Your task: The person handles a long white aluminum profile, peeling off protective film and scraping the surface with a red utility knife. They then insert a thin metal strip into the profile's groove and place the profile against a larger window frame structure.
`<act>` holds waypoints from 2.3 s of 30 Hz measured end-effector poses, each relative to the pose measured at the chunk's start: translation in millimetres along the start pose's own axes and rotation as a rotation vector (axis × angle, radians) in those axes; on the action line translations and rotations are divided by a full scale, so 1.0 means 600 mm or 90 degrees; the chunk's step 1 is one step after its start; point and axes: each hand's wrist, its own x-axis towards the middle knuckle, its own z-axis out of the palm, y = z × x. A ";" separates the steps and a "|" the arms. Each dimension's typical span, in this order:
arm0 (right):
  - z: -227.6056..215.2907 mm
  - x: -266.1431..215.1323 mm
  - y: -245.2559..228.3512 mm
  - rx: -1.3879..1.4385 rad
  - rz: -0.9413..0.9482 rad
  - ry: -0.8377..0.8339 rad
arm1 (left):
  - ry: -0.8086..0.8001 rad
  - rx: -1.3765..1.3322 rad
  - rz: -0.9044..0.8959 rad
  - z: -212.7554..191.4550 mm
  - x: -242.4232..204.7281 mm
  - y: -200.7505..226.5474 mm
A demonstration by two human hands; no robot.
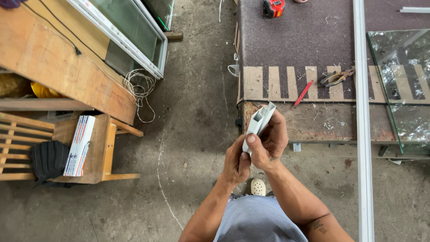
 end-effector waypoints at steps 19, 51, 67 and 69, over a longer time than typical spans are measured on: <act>-0.022 0.024 -0.063 0.262 0.169 -0.136 | 0.037 -0.073 -0.069 0.008 -0.023 0.056; -0.001 0.014 -0.090 0.143 0.125 -0.072 | 0.074 -0.067 -0.045 0.022 -0.044 0.072; -0.001 0.021 -0.062 0.165 0.127 -0.084 | -0.032 -0.172 -0.014 -0.014 -0.028 0.039; 0.007 0.029 -0.058 0.146 0.101 -0.089 | -0.049 -0.173 -0.005 -0.014 -0.019 0.046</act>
